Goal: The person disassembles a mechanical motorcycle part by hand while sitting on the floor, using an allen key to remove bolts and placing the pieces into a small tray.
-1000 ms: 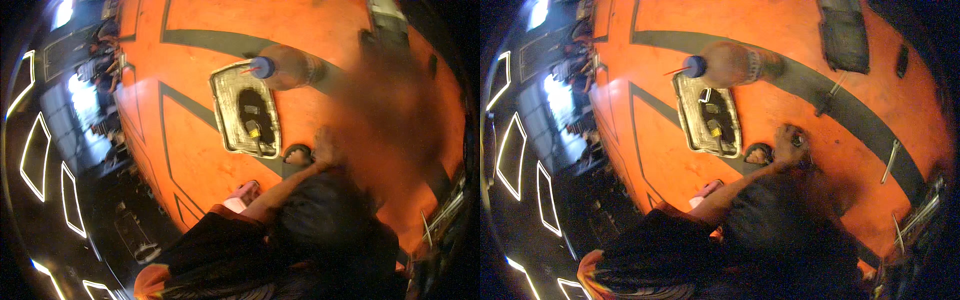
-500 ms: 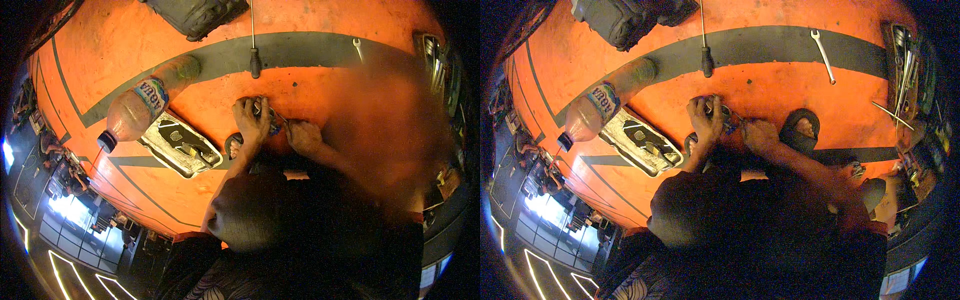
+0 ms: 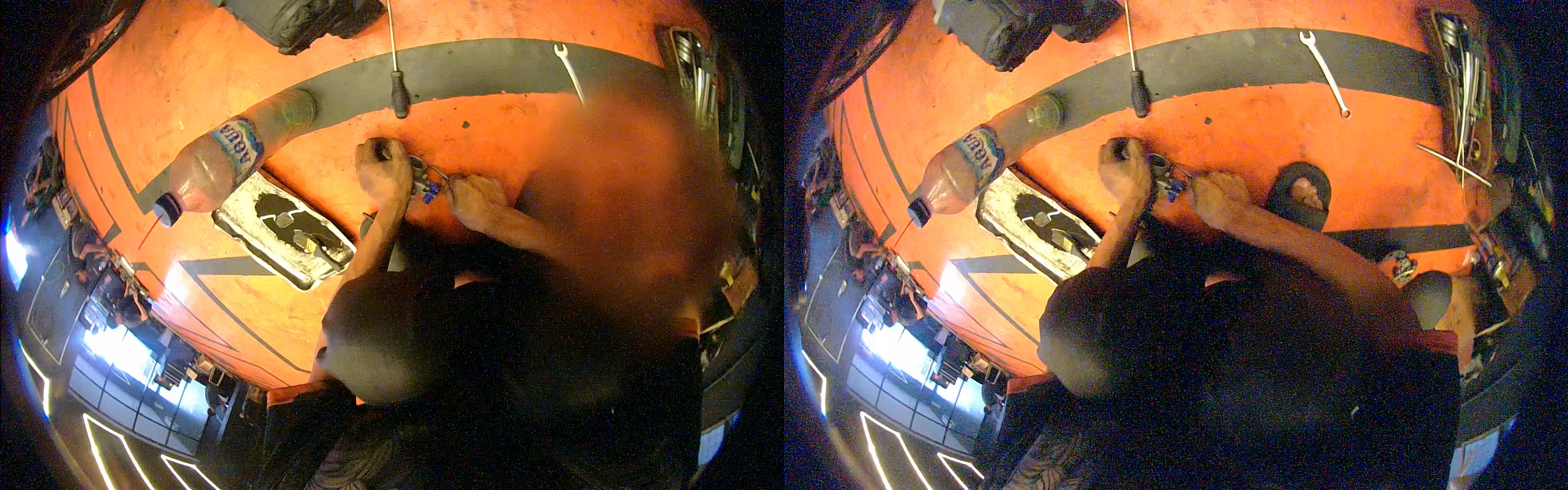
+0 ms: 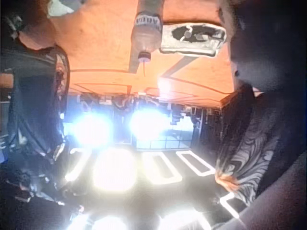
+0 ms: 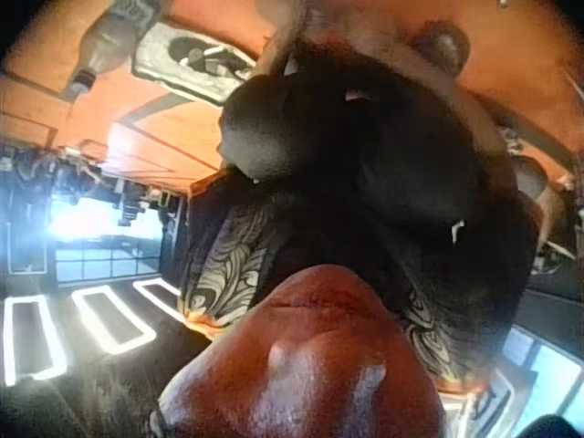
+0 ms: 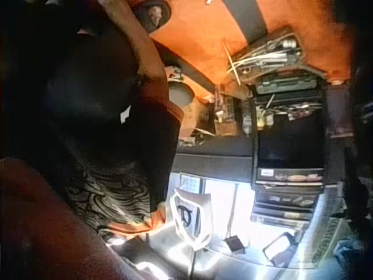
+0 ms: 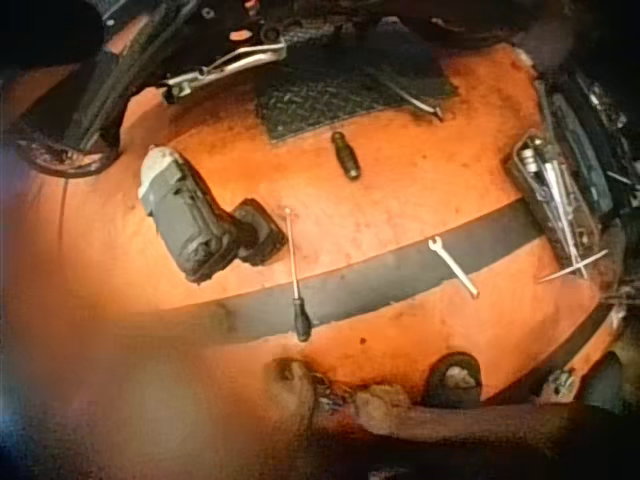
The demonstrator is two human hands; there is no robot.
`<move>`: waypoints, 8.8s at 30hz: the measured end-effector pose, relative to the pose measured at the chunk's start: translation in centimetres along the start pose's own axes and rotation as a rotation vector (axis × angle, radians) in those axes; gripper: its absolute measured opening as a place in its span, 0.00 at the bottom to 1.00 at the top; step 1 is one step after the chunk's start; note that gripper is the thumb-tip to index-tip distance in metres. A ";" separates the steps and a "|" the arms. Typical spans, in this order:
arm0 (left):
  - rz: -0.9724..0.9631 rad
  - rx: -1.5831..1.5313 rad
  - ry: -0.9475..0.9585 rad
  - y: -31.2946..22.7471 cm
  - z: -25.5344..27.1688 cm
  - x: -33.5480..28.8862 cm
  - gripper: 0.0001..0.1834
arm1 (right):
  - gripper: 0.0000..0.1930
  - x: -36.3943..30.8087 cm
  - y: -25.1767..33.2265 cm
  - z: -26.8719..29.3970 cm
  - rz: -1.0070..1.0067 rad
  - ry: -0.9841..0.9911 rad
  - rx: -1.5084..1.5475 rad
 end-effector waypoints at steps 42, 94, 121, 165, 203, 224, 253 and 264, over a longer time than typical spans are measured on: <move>0.062 -0.165 0.221 0.6 0.3 -1.0 0.33 | 0.21 1.1 -2.4 0.5 0.385 -0.261 -0.260; -0.168 -0.078 0.446 2.2 3.3 -5.2 0.56 | 0.10 1.7 6.4 5.5 0.242 -0.169 0.057; -0.138 -0.071 0.447 2.0 2.9 -5.2 0.56 | 0.14 6.3 7.5 7.9 0.029 0.125 -0.011; -0.127 -0.245 0.093 1.7 5.5 -6.8 0.28 | 0.09 -1.5 6.1 7.5 0.150 0.000 0.198; -0.271 -0.677 0.508 -1.1 9.3 -5.9 0.44 | 0.11 -2.2 3.6 10.0 0.057 -0.227 0.739; 0.425 -1.301 0.690 0.1 8.4 -6.2 0.58 | 0.15 -1.9 7.3 12.3 0.301 0.175 0.396; 0.197 -0.904 0.438 0.3 5.5 -6.2 0.27 | 0.14 -2.9 8.6 8.9 0.128 -0.067 0.226; 0.010 -0.742 0.293 1.2 4.5 -6.3 0.28 | 0.10 -3.2 8.9 9.2 0.150 -0.145 0.152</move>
Point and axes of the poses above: each hand's wrist, its own x-axis towards the middle knuckle, its own z-axis out of the back of the hand, y = z × x, the point moved 2 cm from there along x, towards the middle knuckle, and after that the axes turned 4 degrees about -y, right-handed, at the moved point
